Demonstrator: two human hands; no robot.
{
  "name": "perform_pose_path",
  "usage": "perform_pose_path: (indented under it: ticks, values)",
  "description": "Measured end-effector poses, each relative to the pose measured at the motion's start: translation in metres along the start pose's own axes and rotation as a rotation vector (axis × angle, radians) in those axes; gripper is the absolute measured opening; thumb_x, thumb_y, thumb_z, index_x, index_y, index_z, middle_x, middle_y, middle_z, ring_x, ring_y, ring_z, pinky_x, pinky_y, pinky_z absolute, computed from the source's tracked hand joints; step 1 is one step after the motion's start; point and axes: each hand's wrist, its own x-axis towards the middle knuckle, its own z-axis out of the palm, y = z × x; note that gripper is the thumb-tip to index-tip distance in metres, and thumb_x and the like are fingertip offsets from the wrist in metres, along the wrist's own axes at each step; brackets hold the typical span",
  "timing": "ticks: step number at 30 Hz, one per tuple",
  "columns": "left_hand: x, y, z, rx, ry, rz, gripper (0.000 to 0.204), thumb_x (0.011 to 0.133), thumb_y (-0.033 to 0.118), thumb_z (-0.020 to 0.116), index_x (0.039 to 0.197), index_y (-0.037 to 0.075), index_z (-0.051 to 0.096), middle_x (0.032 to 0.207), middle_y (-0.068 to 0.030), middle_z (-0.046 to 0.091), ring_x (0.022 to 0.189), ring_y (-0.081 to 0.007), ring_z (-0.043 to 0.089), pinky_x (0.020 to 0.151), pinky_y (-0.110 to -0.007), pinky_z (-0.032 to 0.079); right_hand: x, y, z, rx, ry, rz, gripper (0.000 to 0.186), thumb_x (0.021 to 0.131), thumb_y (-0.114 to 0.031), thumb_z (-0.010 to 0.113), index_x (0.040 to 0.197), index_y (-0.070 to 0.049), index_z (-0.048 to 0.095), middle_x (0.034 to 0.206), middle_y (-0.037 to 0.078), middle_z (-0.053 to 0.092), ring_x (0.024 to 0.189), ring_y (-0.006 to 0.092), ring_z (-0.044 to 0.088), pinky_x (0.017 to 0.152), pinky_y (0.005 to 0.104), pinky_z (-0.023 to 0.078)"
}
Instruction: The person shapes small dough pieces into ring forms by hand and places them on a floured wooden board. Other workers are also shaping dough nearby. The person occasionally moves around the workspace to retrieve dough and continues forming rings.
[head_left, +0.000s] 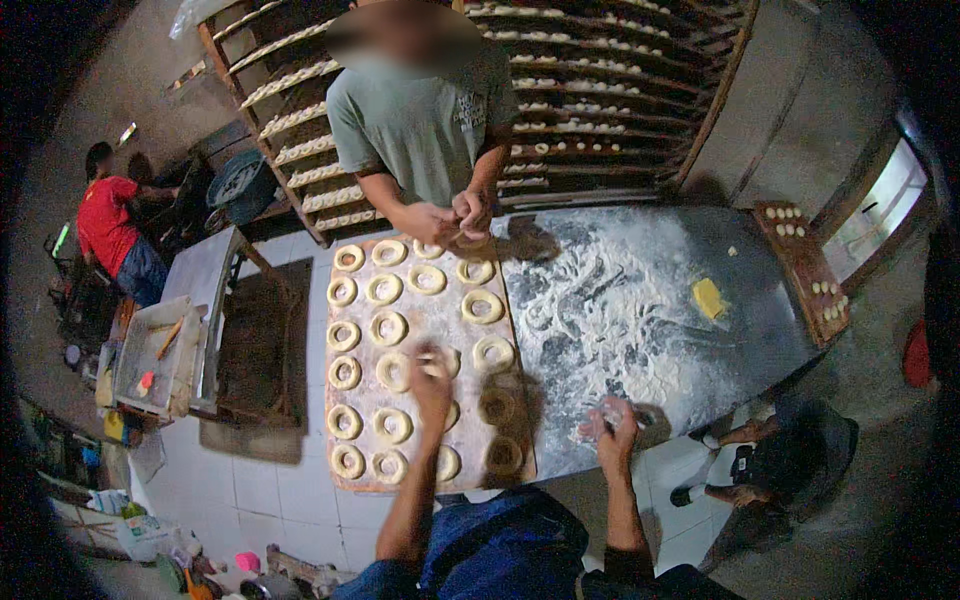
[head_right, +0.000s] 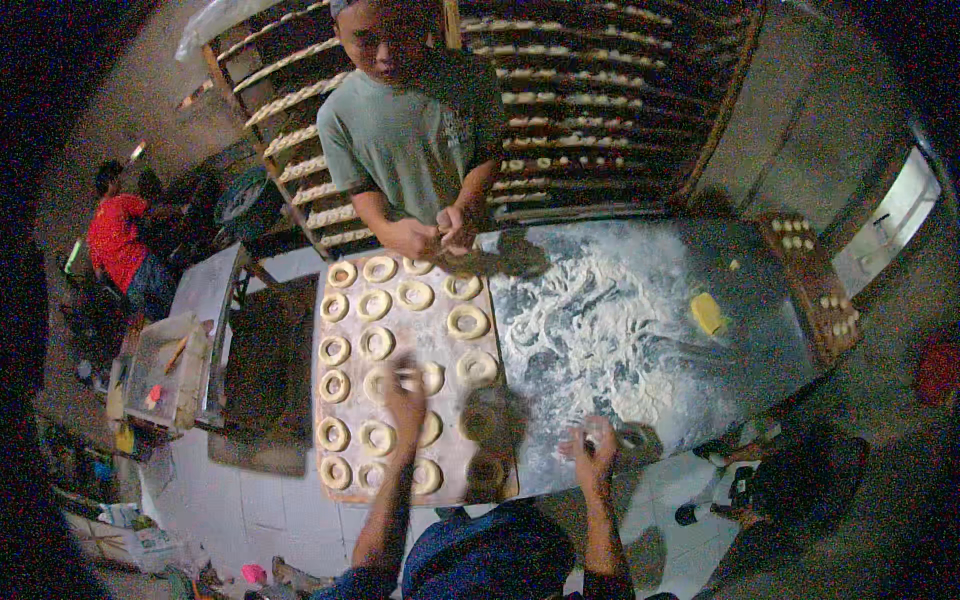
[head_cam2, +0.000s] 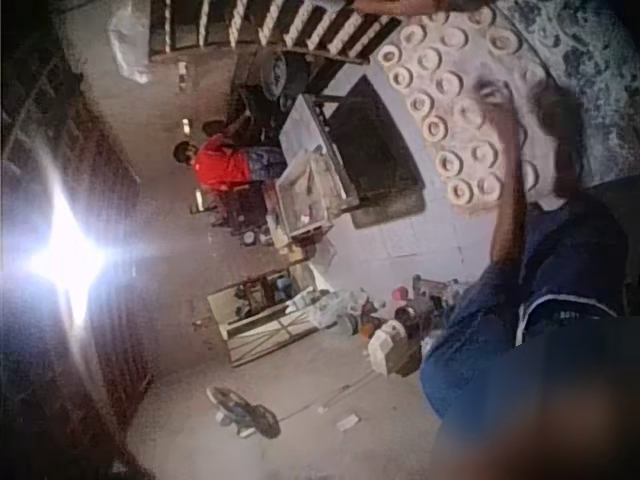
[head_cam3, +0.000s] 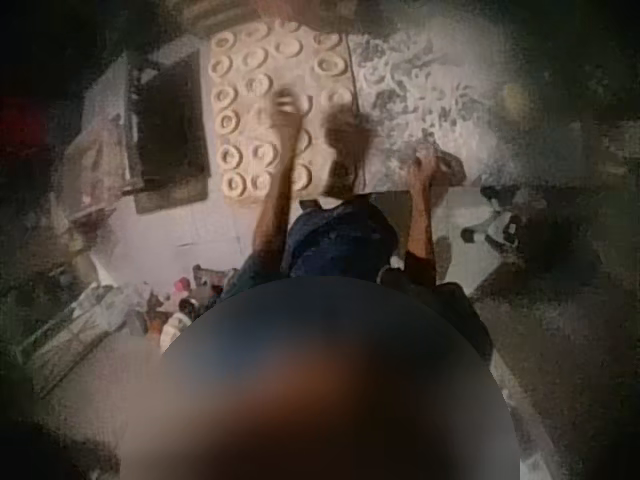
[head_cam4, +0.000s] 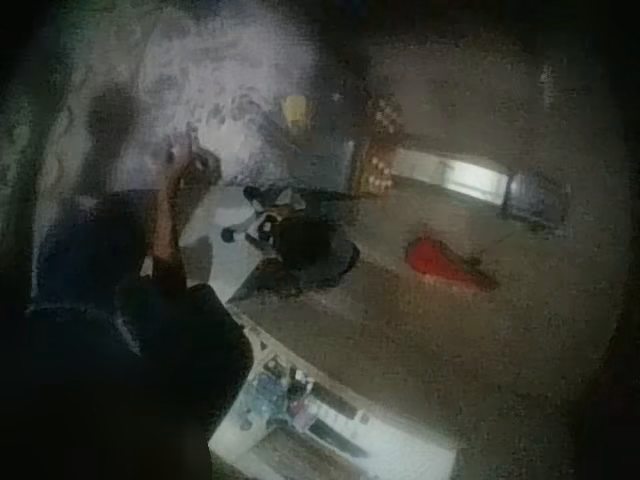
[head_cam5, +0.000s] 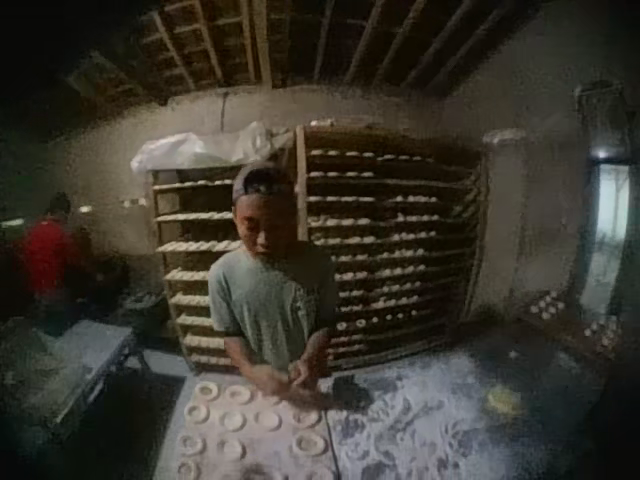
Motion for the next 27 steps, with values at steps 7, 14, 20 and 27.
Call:
perform_pose_path:
  ticks: [7,14,20,27]
  values:
    - [-0.133,0.133,0.087,-0.3,-0.748,0.191,0.044,0.095,0.031,0.038,0.131,0.007,0.046,0.14,-0.0206,0.036,0.133,-0.0372,0.029,0.109,-0.045,0.021,0.023,0.003,0.023,0.58,-0.206,0.279,0.063,0.095,-0.055,0.031,0.133,-0.005,0.042,0.124,0.009,0.053,0.114,0.0219,0.049,0.097,0.0335,0.038]
    - [-0.102,0.013,0.027,0.073,-0.413,0.083,0.041,0.093,0.032,0.04,0.119,0.004,0.054,0.129,-0.0204,0.048,0.122,-0.0363,0.04,0.105,-0.048,0.026,-0.022,-0.038,0.065,0.465,-0.755,0.515,0.094,0.086,-0.074,0.015,0.137,0.002,0.035,0.145,0.013,0.034,0.135,0.0285,0.028,0.112,0.0431,0.017]
    - [-0.138,0.017,-0.117,0.233,-0.059,-0.107,0.014,0.083,0.003,0.053,0.095,0.0,0.058,0.095,-0.0155,0.056,0.091,-0.032,0.053,0.08,-0.039,0.042,-0.023,-0.004,0.117,-0.303,-0.872,-0.058,0.03,0.091,-0.02,0.052,0.113,-0.001,0.058,0.11,0.018,0.062,0.099,0.0306,0.061,0.086,0.0392,0.047]
    - [-0.214,0.004,-0.175,0.229,0.042,-0.308,0.015,0.083,0.002,0.053,0.097,-0.001,0.058,0.093,-0.0151,0.057,0.088,-0.0282,0.054,0.081,-0.037,0.043,0.039,0.036,0.217,-1.067,-0.413,-0.99,0.022,0.088,-0.013,0.051,0.1,0.004,0.058,0.098,0.023,0.059,0.092,0.0392,0.057,0.079,0.0473,0.046]
